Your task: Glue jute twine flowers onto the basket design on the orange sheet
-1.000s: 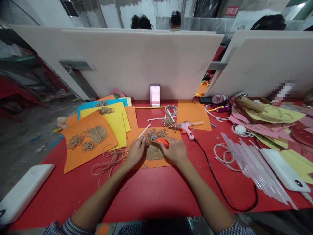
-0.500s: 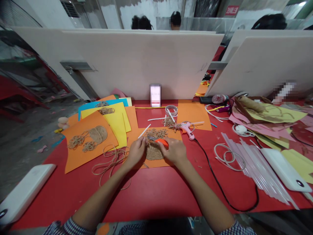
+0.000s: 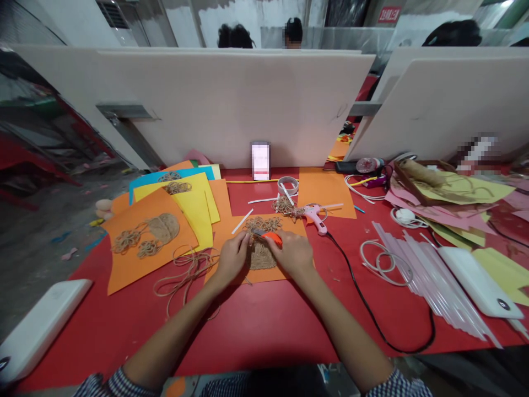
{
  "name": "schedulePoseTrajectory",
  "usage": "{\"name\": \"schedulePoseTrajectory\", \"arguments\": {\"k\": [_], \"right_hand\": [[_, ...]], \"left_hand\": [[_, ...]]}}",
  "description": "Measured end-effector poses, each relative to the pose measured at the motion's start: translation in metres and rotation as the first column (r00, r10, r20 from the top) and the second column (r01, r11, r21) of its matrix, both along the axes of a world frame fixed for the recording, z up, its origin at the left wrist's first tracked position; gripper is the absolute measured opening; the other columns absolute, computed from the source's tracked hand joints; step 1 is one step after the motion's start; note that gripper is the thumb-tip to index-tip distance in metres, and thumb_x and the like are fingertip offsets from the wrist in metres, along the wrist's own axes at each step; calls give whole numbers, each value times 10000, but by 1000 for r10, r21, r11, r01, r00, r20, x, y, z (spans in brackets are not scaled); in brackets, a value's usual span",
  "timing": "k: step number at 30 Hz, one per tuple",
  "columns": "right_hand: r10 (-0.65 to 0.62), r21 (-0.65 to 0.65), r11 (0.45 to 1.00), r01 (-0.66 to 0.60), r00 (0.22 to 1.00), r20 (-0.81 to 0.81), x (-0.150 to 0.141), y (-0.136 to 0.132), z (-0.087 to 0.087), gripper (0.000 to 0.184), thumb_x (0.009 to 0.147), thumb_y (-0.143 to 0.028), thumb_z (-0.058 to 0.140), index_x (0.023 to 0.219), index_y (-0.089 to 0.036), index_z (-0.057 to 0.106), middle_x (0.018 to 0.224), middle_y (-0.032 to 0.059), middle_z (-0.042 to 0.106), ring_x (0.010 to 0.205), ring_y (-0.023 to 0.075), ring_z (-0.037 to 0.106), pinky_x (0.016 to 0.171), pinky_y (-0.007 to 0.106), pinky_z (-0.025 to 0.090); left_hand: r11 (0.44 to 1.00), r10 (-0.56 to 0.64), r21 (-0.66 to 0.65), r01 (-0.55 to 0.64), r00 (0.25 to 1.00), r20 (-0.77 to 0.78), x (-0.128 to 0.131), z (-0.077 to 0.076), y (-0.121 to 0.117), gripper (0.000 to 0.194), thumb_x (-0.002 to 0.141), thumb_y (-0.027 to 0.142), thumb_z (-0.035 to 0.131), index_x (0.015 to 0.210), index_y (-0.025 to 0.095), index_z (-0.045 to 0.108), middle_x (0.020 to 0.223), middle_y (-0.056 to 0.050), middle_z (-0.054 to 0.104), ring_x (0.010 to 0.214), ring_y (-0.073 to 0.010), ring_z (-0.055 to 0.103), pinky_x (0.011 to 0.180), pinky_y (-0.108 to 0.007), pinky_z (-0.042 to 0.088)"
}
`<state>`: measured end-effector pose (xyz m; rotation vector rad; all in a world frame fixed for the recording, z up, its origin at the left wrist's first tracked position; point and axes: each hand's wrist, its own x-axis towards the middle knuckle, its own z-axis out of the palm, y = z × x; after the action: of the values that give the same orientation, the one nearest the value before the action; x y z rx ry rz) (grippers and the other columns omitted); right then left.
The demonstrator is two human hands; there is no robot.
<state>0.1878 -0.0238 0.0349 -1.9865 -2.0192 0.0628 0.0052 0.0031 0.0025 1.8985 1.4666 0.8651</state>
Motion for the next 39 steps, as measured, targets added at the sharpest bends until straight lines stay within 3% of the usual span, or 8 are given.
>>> {"name": "schedulePoseTrajectory", "arguments": {"k": [9,16,31,39], "right_hand": [[24,8,1000,-24,1000,0,-1,2,-6,511,986,-593,393,1142,-219,704,942,94,756,816,213,689,655,281,363],[57,54,997,-54,997,-50,3,-2,-6,463,985,-567,398,1036,-241,723,914,62,753,782,197,674,636,283,330],[-7,57,998,7,1000,8,5,1,-7,467,983,-570,400,928,-231,716,834,61,747,709,195,658,599,290,291],[1,8,1000,-1,999,54,0,5,-8,506,979,-609,393,1083,-225,706,881,85,749,735,204,665,613,287,319]], "left_hand": [[998,-67,15,67,998,-19,6,-2,-3,337,993,344,365,774,197,575,642,-8,577,583,-153,519,613,-262,328],[997,73,26,-73,997,9,-5,-2,5,384,1007,386,331,737,193,525,634,5,548,609,-152,511,607,-258,316],[1000,28,12,-28,999,19,-2,0,2,369,999,375,344,732,193,524,629,11,534,601,-145,498,610,-259,311],[999,-43,-9,43,999,26,6,-1,-6,356,993,360,362,734,193,540,621,-1,555,585,-150,509,611,-270,337]]}}
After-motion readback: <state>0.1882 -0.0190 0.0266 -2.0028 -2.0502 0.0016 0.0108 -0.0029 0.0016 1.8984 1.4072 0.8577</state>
